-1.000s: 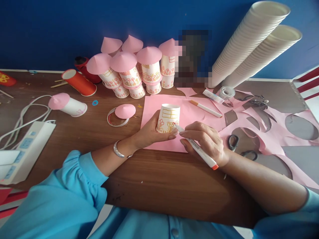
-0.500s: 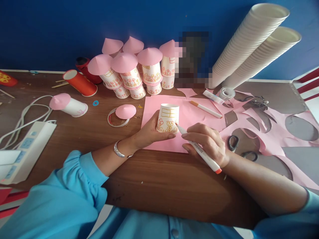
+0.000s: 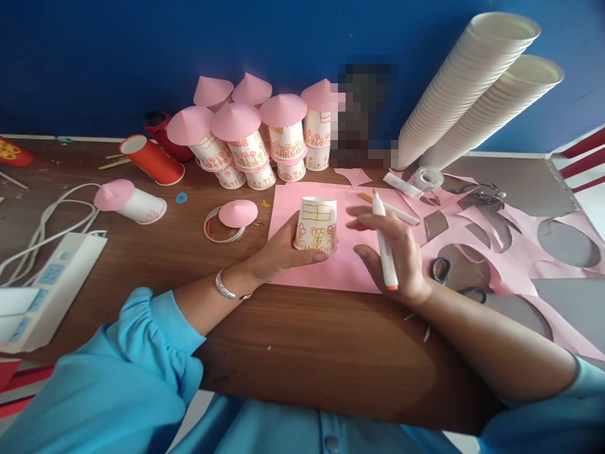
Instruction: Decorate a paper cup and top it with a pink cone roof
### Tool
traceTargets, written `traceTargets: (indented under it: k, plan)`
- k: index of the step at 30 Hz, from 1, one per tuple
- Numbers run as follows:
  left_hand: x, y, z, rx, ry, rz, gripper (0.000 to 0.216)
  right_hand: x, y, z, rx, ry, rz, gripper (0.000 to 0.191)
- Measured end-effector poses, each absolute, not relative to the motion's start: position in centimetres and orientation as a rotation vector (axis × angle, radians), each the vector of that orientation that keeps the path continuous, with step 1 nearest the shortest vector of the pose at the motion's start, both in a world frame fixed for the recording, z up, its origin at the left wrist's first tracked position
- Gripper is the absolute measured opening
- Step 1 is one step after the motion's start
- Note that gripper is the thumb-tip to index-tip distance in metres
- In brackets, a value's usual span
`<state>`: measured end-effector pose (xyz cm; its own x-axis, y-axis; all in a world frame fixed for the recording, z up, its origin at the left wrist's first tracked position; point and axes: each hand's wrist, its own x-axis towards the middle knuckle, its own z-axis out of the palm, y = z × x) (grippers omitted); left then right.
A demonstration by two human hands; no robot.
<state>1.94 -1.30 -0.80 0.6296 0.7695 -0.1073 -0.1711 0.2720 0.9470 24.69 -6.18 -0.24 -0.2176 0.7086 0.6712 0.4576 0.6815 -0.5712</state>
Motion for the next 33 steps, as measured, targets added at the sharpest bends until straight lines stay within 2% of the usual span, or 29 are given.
traceTargets:
  k: [3,6,13,18,20,30,33]
  plan:
    - [1.8,-1.2,-0.9,1.099,0.612,0.695,0.074,24.7,-5.4,-0.9,-0.934,-1.831,0.399,0.072]
    - [1.7,-1.2,-0.8,1.084,0.551,0.696,0.073,24.6,-5.0,-1.2,-0.894,-1.883,0.423,0.086]
    - [1.7,-1.3,-0.9,1.119,0.386,0.634,0.061,24.3,-5.2,-0.4,-0.827,-1.937,0.264,0.077]
    - [1.9,-1.6,-1.0,1.176,0.485,0.728,0.083,24.2,-5.6,-0.2,-0.877,-1.979,0.058,0.075]
    - [2.0,-1.6,-1.1,1.189,0.548,0.742,0.084,24.2,-5.7,-0.2,-0.909,-2.007,0.035,0.078]
    - [2.0,-1.1,-0.9,1.032,0.430,0.664,0.061,24.5,-5.0,-0.7,-0.945,-1.916,0.290,0.082]
    - [2.0,-1.3,-0.7,1.031,0.417,0.636,0.058,24.6,-4.9,-0.9,-0.971,-1.886,0.311,0.076]
